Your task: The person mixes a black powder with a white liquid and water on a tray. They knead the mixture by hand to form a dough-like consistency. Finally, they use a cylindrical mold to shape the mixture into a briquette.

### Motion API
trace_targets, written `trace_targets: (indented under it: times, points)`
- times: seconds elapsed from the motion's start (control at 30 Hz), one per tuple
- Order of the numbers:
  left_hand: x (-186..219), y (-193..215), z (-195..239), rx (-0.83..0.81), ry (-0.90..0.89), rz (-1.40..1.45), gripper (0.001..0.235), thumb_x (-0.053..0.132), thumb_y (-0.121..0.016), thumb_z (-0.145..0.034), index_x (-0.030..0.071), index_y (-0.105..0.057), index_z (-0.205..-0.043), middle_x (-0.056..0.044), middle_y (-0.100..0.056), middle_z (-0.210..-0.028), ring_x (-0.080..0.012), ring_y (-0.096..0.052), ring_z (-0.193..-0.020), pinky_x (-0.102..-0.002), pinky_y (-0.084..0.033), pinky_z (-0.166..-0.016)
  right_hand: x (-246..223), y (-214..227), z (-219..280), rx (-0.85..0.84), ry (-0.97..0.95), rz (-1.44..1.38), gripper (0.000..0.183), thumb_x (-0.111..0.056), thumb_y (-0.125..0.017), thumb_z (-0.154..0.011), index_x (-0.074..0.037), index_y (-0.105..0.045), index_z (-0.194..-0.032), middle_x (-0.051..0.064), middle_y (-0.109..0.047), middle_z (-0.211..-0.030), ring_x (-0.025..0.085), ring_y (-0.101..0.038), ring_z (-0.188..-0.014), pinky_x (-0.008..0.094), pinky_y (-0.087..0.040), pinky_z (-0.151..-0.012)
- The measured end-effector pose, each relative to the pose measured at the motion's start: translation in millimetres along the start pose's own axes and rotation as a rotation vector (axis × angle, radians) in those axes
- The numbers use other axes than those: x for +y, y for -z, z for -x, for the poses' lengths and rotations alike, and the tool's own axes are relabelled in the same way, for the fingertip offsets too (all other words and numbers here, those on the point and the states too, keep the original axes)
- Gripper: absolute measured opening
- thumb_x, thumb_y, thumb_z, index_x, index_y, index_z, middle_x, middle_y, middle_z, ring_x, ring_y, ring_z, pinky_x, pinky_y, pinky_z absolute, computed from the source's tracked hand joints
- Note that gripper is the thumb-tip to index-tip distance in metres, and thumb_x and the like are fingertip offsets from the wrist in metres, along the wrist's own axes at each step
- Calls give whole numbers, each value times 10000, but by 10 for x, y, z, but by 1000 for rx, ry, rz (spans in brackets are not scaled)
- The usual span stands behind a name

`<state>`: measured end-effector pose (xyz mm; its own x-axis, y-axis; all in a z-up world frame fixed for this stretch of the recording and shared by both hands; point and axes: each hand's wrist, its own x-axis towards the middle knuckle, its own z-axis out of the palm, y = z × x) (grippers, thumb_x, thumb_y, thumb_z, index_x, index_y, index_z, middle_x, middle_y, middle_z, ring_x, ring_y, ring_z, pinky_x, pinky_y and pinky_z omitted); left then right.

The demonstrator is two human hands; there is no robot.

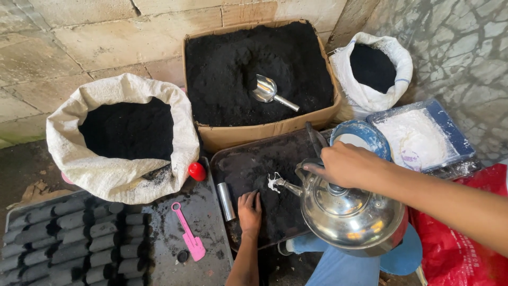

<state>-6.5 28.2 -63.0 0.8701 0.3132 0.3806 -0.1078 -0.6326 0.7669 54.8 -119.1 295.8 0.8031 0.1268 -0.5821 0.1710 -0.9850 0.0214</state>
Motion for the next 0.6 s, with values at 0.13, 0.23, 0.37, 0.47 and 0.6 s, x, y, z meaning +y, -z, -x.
trace_targets:
  times: [0.13, 0.23, 0.37, 0.47, 0.6]
  points:
    - [-43, -41, 17, 5, -8, 10, 88, 161, -606, -824, 89, -647, -854, -26, -578, -749, -169, -584, -701, -250, -499, -631, 31, -45, -16, -5, 13, -13, 516, -432, -475, -834, 46, -620, -961, 233, -623, -852, 317, -673, -707, 382, -545, -536]
    - [-53, -26, 20, -1, -2, 9, 89, 164, -606, -828, 89, -646, -854, -28, -581, -754, -172, -585, -702, -251, -499, -630, 67, -52, 39, 7, -14, -24, 491, -417, -483, -835, 39, -629, -948, 218, -631, -831, 310, -676, -694, 372, -540, -520]
    - [-21, -6, 6, -17, 19, 22, 94, 156, -604, -832, 74, -646, -850, -36, -583, -755, -175, -587, -695, -255, -500, -639, 328, -134, 94, 18, -146, -149, 590, -510, -428, -821, 27, -652, -924, 208, -655, -816, 298, -686, -689, 351, -543, -517]
    - [-110, -57, 58, -105, 63, 67, 178, 125, -561, -826, 35, -633, -961, -72, -590, -884, -230, -519, -826, -336, -465, -742, 464, -114, 319, -65, -263, -205, 465, -472, -380, -880, -73, -620, -886, 58, -607, -494, 103, -490, -347, 165, -362, -302]
    - [-99, -68, 54, -94, 53, 72, 189, 116, -545, -835, 33, -628, -983, -71, -593, -889, -226, -524, -833, -331, -469, -741, 987, -368, 683, 51, -416, -207, 455, -485, -416, -847, -109, -673, -841, 40, -571, -432, 108, -501, -322, 170, -371, -294]
